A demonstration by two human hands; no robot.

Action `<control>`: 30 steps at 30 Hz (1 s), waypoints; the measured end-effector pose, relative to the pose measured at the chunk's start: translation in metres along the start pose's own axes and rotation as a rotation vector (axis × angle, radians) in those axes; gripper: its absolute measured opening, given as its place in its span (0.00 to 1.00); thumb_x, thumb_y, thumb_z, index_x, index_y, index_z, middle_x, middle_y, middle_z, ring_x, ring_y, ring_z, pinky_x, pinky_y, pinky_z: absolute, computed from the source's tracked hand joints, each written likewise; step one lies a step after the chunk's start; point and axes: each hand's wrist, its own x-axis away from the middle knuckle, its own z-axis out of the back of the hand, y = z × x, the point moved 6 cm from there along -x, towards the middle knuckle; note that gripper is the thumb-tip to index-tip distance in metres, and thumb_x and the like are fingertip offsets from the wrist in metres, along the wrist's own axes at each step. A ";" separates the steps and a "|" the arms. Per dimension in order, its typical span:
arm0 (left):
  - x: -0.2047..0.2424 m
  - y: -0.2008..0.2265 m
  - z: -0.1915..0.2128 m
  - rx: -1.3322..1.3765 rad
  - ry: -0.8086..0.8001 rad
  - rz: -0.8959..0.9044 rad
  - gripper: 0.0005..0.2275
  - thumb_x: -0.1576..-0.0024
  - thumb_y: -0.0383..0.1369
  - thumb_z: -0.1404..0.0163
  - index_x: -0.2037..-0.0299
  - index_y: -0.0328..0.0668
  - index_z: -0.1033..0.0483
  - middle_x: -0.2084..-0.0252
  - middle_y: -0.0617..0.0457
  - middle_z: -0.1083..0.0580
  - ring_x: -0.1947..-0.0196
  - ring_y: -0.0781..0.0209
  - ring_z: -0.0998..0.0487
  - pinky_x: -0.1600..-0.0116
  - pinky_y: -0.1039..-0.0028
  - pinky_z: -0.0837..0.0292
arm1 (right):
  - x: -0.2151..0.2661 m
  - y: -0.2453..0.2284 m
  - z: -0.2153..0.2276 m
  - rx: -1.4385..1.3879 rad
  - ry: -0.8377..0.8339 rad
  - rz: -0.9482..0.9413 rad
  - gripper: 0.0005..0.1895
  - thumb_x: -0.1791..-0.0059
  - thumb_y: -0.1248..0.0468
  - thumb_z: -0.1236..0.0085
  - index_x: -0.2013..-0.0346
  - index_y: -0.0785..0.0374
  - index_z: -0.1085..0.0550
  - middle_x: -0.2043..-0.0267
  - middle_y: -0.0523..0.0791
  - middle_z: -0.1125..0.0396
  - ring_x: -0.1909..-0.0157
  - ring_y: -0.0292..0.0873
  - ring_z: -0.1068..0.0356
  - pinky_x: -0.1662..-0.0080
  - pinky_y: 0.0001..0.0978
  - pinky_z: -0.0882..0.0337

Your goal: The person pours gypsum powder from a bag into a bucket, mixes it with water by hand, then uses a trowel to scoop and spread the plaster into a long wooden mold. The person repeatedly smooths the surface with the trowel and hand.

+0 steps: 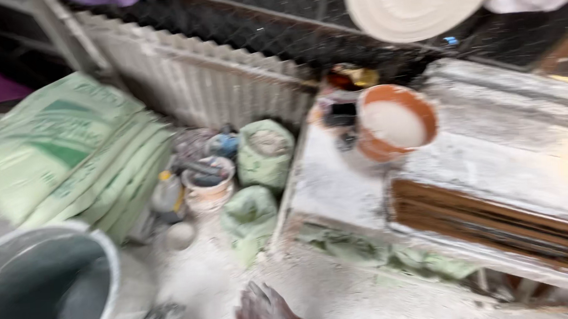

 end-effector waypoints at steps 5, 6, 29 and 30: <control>-0.041 0.089 0.010 -0.151 0.232 -0.322 0.25 0.36 0.40 0.57 0.29 0.39 0.38 0.32 0.24 0.40 0.35 0.20 0.38 0.37 0.40 0.34 | 0.067 -0.133 0.078 0.218 0.037 0.153 0.36 0.43 0.45 0.58 0.25 0.51 0.56 0.20 0.53 0.59 0.22 0.57 0.55 0.29 0.54 0.49; -0.048 0.112 0.008 -0.075 0.245 -0.455 0.24 0.34 0.38 0.59 0.30 0.35 0.40 0.31 0.23 0.40 0.34 0.19 0.38 0.35 0.40 0.35 | 0.076 -0.153 0.093 0.256 0.060 0.170 0.36 0.42 0.45 0.58 0.25 0.51 0.57 0.19 0.54 0.60 0.20 0.58 0.57 0.27 0.55 0.50; -0.123 0.485 -0.196 0.499 -0.912 -0.004 0.28 0.37 0.49 0.61 0.33 0.38 0.44 0.52 0.42 0.24 0.62 0.58 0.19 0.62 0.67 0.22 | 0.188 -0.534 0.482 1.305 1.316 0.686 0.17 0.44 0.59 0.50 0.43 0.62 0.28 0.50 0.55 0.27 0.45 0.57 0.29 0.43 0.49 0.29; -0.124 0.502 -0.199 0.508 -0.940 0.018 0.27 0.36 0.49 0.60 0.34 0.35 0.43 0.53 0.40 0.24 0.64 0.59 0.19 0.65 0.69 0.22 | 0.181 -0.532 0.501 1.401 1.335 0.631 0.21 0.46 0.57 0.48 0.43 0.66 0.28 0.55 0.55 0.27 0.46 0.60 0.29 0.43 0.53 0.31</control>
